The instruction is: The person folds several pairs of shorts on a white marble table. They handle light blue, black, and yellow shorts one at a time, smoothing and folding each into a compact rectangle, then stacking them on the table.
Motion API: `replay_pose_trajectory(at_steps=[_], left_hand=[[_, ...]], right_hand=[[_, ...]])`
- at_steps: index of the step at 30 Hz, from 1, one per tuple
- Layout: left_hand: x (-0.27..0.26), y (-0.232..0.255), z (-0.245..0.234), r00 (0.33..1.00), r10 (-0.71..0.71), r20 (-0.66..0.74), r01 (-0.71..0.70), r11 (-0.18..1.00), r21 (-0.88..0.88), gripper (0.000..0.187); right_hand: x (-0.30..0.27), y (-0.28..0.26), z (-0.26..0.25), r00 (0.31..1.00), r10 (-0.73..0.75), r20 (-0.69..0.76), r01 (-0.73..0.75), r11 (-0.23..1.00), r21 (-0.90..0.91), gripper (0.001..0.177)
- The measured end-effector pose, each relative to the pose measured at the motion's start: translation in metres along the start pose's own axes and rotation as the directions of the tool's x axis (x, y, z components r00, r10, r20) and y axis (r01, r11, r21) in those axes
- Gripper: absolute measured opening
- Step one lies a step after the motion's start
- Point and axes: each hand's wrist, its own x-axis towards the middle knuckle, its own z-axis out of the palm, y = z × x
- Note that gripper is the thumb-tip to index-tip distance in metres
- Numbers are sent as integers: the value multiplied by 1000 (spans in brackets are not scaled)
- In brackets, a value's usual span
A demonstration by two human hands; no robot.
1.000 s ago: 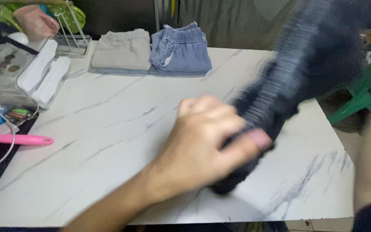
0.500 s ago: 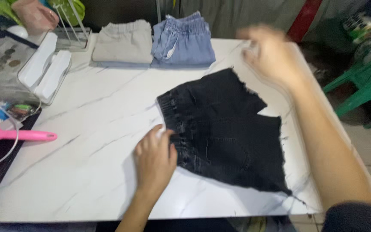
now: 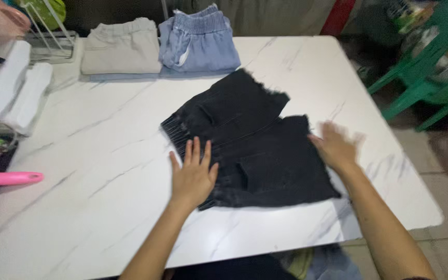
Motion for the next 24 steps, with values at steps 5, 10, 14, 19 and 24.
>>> replay_pose_trajectory(at_steps=[5, 10, 14, 19, 24], left_hand=[[24, -3, -9, 997, 49, -52, -51, 998, -48, 68], [-12, -6, -28, 988, 107, -114, -117, 989, -85, 69], [2, 6, -80, 970, 34, 243, -12, 996, -93, 73], [52, 24, -76, 965, 37, -259, -62, 994, -87, 58], [112, 7, -33, 993, 121, 3, -120, 985, -127, 71]], right_hand=[[8, 4, 2, 842, -215, -495, 305, 946, 108, 72], [-100, -81, 42, 686, -665, -294, 651, 742, -159, 65], [-136, -96, -38, 840, -460, 289, 510, 851, -126, 64], [-57, -152, -42, 686, -588, -428, 707, 678, 202, 46], [25, -188, 22, 495, -794, -353, 856, 514, 45, 62]])
